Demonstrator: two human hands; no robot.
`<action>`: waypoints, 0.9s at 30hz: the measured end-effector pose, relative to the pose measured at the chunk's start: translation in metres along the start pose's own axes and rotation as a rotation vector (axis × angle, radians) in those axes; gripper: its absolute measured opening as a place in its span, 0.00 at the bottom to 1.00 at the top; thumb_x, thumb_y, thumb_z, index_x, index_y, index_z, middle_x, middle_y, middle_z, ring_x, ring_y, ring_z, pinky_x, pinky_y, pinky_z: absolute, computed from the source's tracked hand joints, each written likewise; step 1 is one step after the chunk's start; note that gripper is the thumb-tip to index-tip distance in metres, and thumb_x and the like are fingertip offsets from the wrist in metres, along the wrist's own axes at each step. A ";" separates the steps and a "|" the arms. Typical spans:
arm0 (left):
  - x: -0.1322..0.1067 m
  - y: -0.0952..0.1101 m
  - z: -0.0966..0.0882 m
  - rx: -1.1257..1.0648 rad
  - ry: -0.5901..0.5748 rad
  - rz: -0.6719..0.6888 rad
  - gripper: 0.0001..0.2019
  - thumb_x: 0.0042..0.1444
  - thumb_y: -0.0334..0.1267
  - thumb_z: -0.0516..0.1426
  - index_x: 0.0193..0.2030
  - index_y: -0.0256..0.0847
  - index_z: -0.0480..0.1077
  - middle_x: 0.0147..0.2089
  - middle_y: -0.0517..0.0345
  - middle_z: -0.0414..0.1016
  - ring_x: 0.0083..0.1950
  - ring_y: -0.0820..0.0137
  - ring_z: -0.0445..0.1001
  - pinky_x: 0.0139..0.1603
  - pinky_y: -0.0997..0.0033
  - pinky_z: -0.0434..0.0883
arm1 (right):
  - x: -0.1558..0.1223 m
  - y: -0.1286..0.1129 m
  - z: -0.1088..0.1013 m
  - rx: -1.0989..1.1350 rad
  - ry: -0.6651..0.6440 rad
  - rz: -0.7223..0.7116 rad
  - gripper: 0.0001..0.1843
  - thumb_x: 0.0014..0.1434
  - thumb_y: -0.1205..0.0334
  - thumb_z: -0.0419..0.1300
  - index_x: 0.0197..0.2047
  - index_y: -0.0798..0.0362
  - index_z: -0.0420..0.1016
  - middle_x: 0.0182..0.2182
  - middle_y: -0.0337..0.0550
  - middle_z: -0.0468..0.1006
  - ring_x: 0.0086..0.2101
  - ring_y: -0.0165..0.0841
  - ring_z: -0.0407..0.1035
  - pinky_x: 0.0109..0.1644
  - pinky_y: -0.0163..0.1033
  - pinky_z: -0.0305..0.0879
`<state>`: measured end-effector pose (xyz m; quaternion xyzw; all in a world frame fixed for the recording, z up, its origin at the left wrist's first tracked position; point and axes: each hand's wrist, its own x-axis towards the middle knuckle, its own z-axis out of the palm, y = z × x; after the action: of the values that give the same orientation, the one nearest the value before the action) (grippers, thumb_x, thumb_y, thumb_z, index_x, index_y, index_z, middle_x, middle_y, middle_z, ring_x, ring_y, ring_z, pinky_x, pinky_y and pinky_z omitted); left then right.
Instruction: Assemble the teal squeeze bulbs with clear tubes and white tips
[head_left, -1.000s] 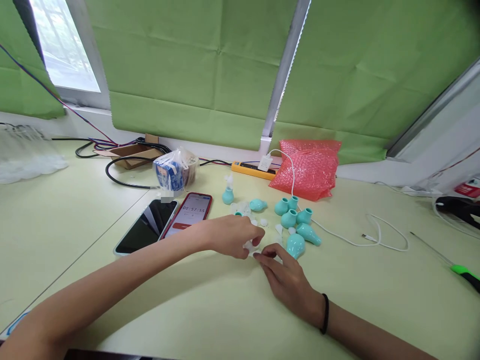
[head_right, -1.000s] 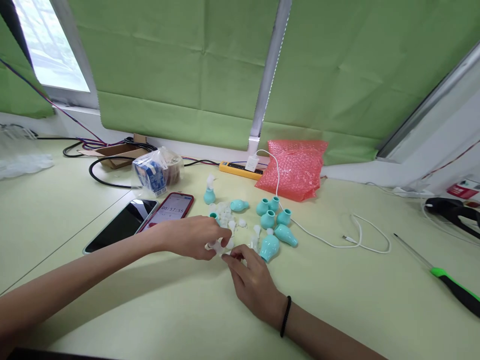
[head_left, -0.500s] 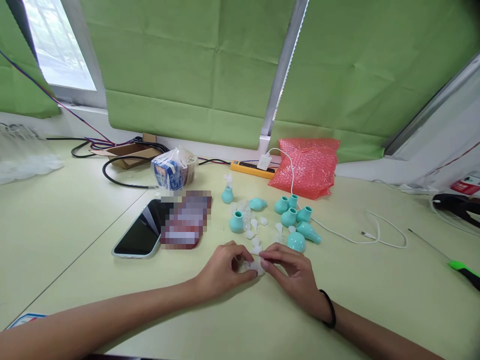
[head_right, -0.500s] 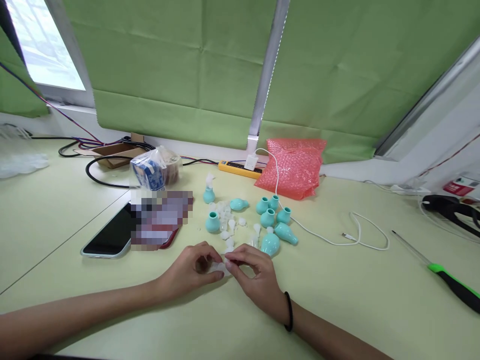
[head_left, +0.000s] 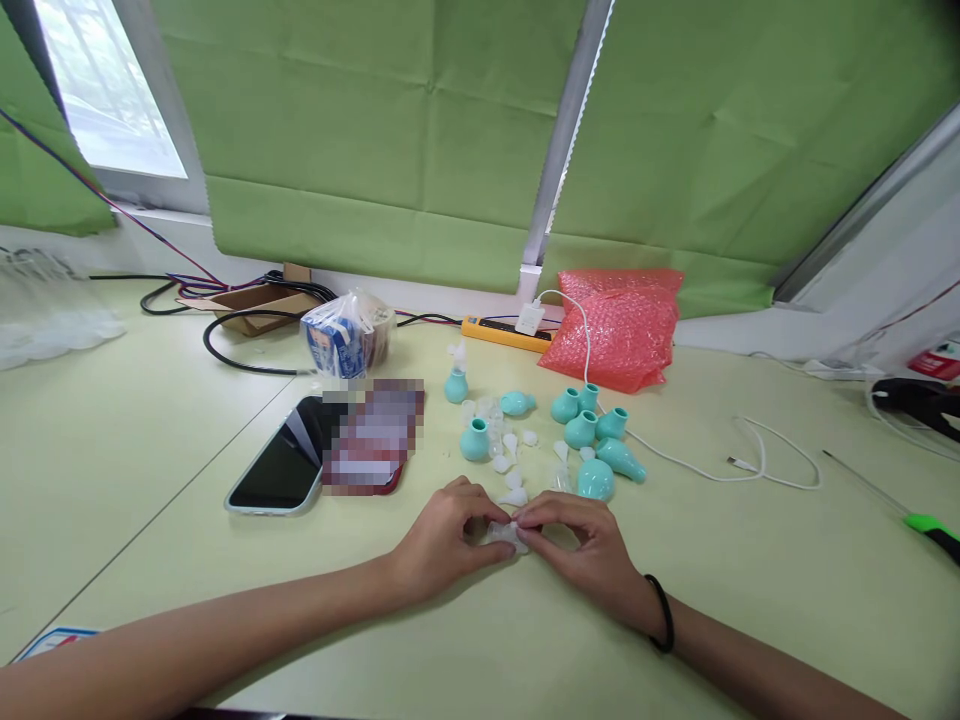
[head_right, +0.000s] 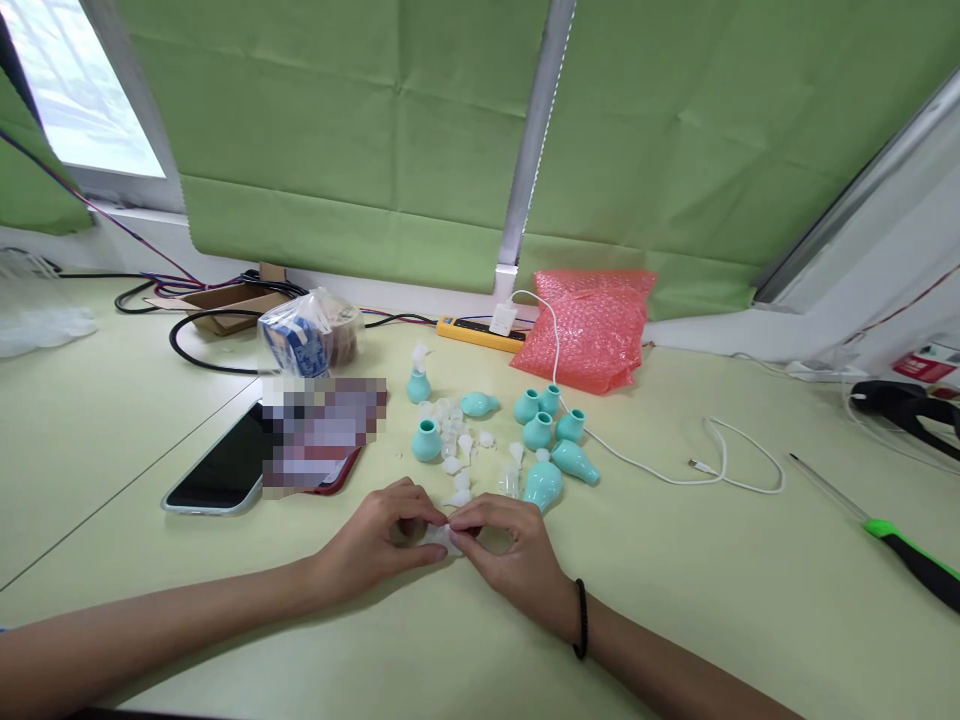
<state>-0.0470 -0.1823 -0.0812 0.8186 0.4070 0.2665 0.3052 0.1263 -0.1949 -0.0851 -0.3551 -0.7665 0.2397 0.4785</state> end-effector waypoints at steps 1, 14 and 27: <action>0.000 0.000 0.000 -0.001 0.002 0.002 0.08 0.44 0.39 0.60 0.34 0.42 0.73 0.28 0.60 0.70 0.33 0.71 0.65 0.34 0.75 0.61 | 0.000 0.000 0.000 0.000 0.000 -0.019 0.05 0.46 0.72 0.60 0.26 0.53 0.75 0.24 0.41 0.77 0.27 0.31 0.71 0.31 0.35 0.69; 0.001 0.000 0.000 0.027 -0.006 0.022 0.07 0.45 0.39 0.59 0.31 0.40 0.72 0.26 0.60 0.67 0.31 0.72 0.63 0.31 0.77 0.61 | -0.005 -0.001 -0.001 -0.163 -0.095 -0.333 0.15 0.47 0.78 0.57 0.37 0.53 0.71 0.33 0.45 0.75 0.34 0.33 0.68 0.36 0.41 0.67; 0.001 0.000 0.000 0.040 -0.010 0.030 0.07 0.44 0.40 0.59 0.30 0.41 0.73 0.27 0.59 0.70 0.32 0.71 0.64 0.33 0.75 0.61 | -0.005 0.000 -0.002 -0.246 -0.101 -0.383 0.14 0.49 0.75 0.56 0.39 0.52 0.70 0.33 0.43 0.76 0.35 0.33 0.67 0.37 0.40 0.68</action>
<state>-0.0467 -0.1816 -0.0810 0.8321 0.3982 0.2587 0.2866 0.1301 -0.1993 -0.0870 -0.2463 -0.8662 0.0667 0.4296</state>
